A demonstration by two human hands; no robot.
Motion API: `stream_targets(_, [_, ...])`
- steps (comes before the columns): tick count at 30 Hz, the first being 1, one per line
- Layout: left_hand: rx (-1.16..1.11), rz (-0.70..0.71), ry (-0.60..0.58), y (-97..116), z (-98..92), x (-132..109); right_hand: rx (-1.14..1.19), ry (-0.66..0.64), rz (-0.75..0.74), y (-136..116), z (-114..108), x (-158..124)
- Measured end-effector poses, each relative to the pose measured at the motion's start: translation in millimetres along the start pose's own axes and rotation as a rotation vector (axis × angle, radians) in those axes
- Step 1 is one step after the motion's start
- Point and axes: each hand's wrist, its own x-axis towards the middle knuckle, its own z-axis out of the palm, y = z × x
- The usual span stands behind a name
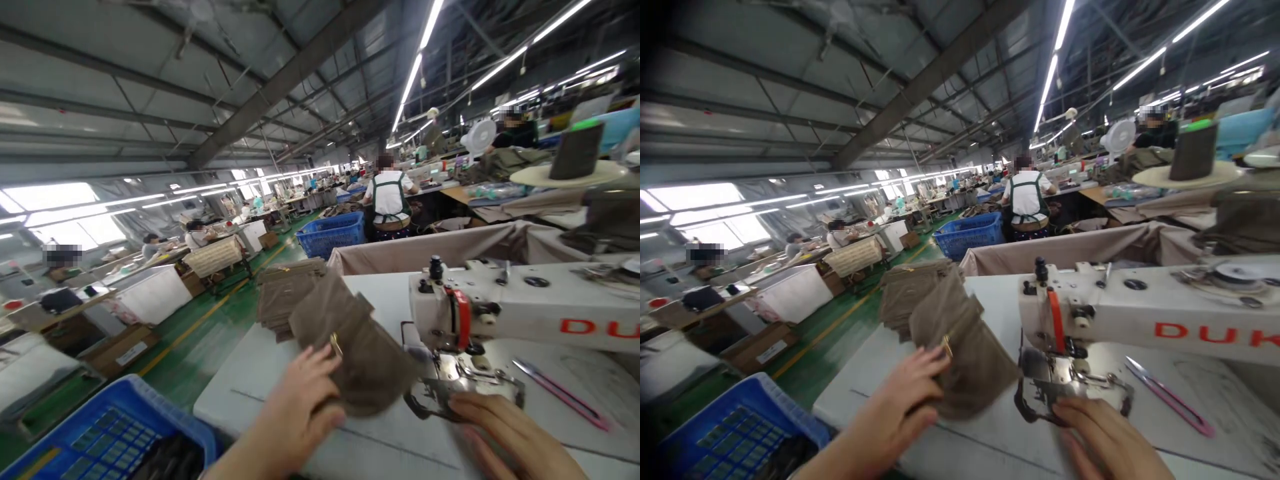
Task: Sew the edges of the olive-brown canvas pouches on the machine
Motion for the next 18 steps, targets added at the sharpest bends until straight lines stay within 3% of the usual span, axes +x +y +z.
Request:
stream_targets(1, [-0.083, 0.04, -0.098, 9.5, 18.3, -7.7, 0.017, -0.034, 0.042, -8.8, -6.3, 5.9])
stream_targets(3, [-0.187, 0.008, -0.146, 22.0, 51.4, -14.9, 0.05, -0.09, 0.103, -22.6, -13.3, 16.0])
stream_targets(5, [-0.202, -0.092, -0.074, 30.9, 76.6, -8.4, 0.082, -0.166, 0.157, -31.1, -13.5, 22.4])
stream_targets(8, [-0.188, -0.173, 0.006, 47.1, 100.1, 19.6, 0.102, -0.228, 0.197, -37.8, -8.2, 22.7])
stream_targets(11, [-0.204, -0.133, -0.004, 66.1, 115.0, 46.7, 0.104, -0.18, 0.246, -43.4, -5.6, 13.4])
stream_targets(14, [-0.19, -0.126, -0.019, 77.8, 123.6, 57.9, 0.123, -0.121, 0.336, -51.0, -8.2, 0.0])
stream_targets(18, [-0.312, -0.196, -0.04, 79.1, 114.6, 56.1, 0.217, -0.104, 0.438, -62.6, -17.6, -7.8])
